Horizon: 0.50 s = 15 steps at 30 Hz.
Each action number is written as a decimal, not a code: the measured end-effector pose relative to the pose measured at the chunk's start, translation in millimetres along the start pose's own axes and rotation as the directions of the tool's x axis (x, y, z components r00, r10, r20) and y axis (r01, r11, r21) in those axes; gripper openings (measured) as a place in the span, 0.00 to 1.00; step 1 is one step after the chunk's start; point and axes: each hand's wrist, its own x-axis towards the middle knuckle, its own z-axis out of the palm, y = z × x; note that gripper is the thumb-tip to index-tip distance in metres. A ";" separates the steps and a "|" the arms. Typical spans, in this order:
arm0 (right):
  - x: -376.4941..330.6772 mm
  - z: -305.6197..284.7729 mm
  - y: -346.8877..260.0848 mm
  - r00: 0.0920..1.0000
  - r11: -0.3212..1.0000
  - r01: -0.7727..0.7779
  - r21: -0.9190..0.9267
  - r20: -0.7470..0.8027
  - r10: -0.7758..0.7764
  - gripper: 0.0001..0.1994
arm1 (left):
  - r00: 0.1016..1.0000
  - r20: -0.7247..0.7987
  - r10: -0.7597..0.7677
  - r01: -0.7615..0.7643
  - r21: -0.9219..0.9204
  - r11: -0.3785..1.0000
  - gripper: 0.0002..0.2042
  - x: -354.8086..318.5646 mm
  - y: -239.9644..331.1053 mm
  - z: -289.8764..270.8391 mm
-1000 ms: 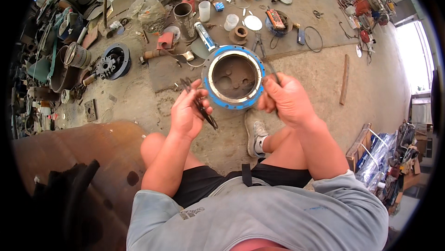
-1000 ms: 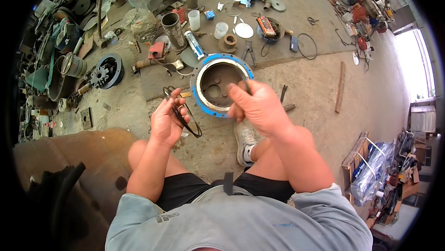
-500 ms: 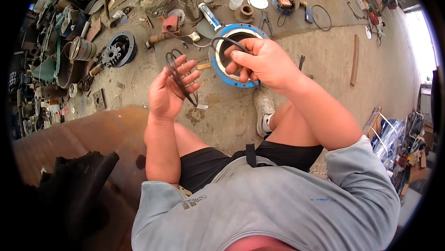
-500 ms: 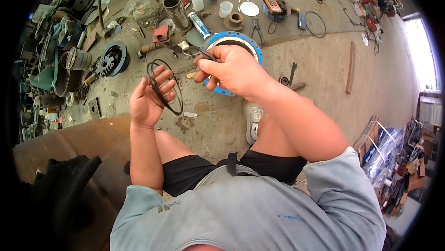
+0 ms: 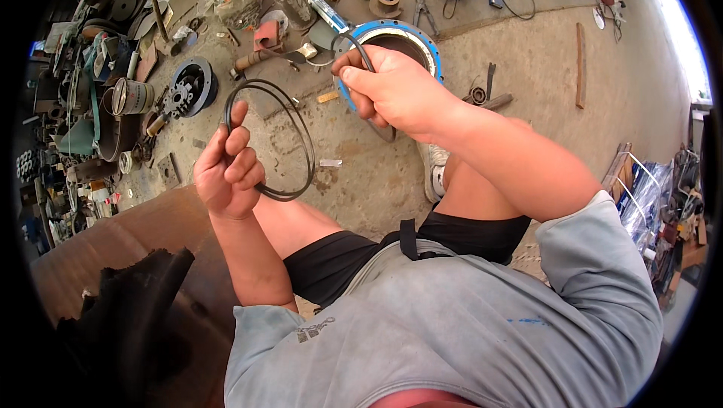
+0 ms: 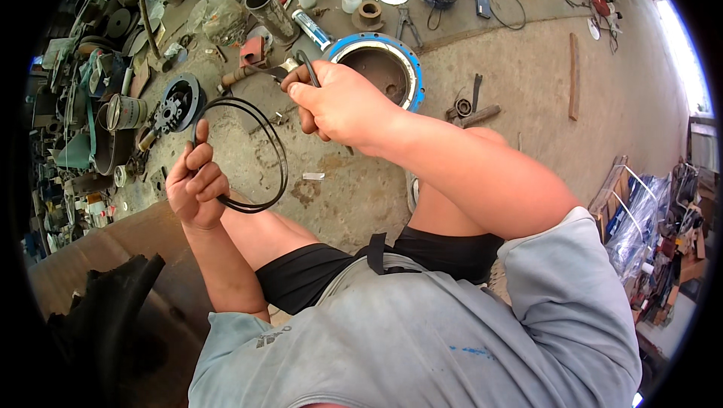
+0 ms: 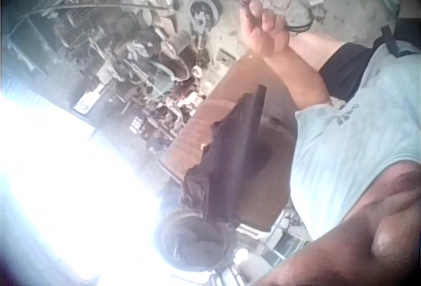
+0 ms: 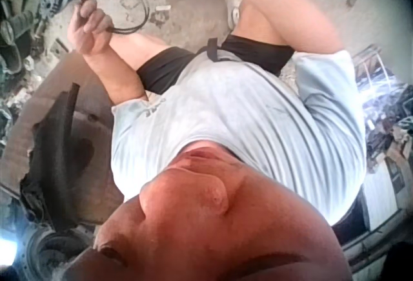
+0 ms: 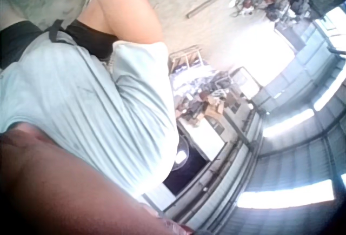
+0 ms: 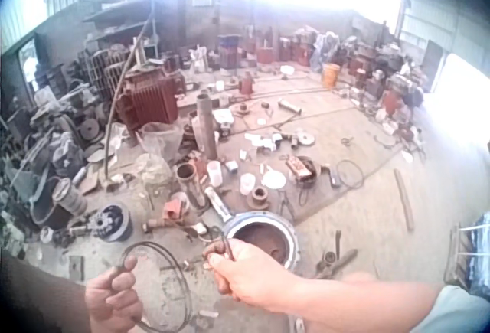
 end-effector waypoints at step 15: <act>2.0 43.1 44.2 0.965 0.995 -0.039 0.096 0.263 0.012 0.25 | 0.967 -0.246 0.063 0.023 0.330 0.944 0.15 24.5 -90.1 29.4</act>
